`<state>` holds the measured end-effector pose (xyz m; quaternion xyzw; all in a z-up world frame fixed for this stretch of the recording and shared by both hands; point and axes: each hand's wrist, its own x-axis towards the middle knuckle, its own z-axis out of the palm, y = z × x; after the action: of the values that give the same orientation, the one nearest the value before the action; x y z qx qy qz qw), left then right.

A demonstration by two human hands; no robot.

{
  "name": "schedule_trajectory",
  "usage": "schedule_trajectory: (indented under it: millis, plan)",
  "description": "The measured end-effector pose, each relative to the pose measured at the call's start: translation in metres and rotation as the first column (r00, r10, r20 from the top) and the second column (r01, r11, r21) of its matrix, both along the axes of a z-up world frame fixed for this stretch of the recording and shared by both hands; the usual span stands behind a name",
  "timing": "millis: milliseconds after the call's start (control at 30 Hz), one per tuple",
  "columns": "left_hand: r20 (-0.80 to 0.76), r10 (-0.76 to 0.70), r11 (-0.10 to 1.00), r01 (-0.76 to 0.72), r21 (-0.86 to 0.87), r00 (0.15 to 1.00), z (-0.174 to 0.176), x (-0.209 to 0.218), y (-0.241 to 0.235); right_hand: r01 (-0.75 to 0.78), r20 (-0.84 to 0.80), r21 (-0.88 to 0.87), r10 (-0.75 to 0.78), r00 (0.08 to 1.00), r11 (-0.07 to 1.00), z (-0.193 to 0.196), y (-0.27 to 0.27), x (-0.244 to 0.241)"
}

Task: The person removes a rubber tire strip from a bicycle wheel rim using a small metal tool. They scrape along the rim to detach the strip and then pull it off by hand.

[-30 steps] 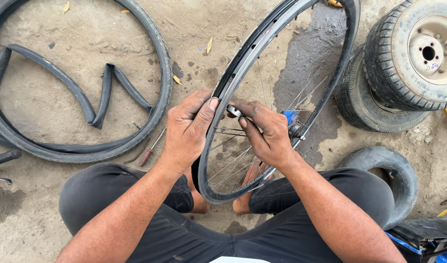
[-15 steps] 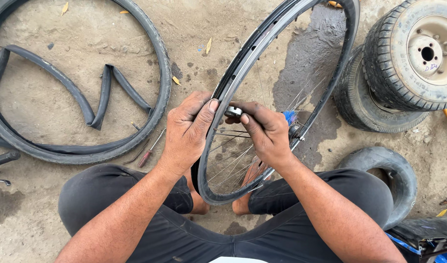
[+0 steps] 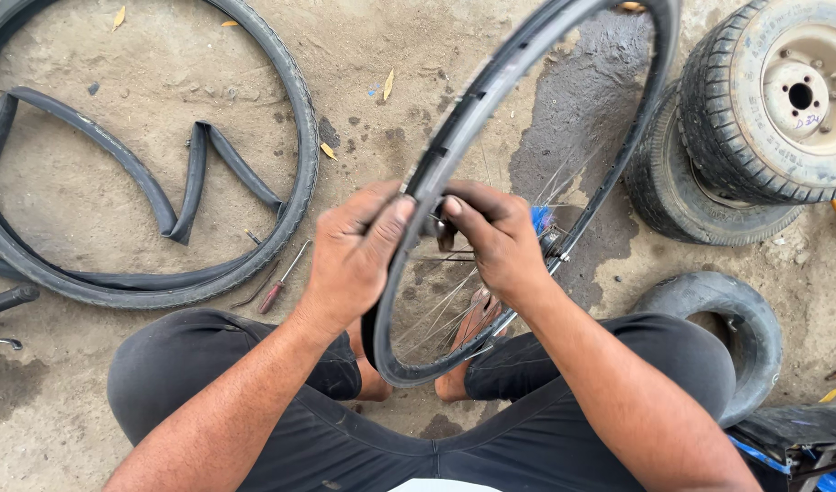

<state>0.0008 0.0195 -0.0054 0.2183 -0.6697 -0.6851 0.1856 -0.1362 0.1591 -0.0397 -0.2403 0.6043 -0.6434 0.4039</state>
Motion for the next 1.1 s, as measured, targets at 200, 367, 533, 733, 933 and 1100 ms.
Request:
schedule_trajectory:
  millis: [200,367,533,733,933,1100]
  plan:
    - [-0.037,-0.009,0.998,0.011,0.066,0.999,-0.002,0.003,0.003,-0.08,0.17,-0.05,0.088,0.981,0.996,-0.005,0.003,-0.005]
    - [-0.028,0.075,0.997,-0.075,0.024,0.997,-0.005,-0.001,0.0,-0.168,-0.137,-0.049,0.16,0.978,0.985,-0.002,0.006,-0.004]
    - [-0.012,0.092,0.987,-0.09,0.131,0.996,-0.001,-0.002,0.002,-0.133,-0.577,-0.027,0.093,0.812,0.991,0.0,0.012,0.005]
    - [0.242,0.204,0.975,-0.219,0.039,0.949,0.006,0.002,0.008,0.165,0.056,-0.063,-0.161,0.985,0.984,-0.02,-0.005,0.015]
    - [0.047,0.168,0.983,-0.164,-0.078,0.985,-0.01,0.008,0.006,-0.006,-0.082,-0.026,0.004,0.997,1.0,-0.036,-0.004,0.01]
    - [0.164,0.21,0.964,-0.233,0.132,0.964,-0.022,0.008,0.005,-0.1,-0.052,-0.13,0.094,0.994,0.986,-0.019,-0.001,0.007]
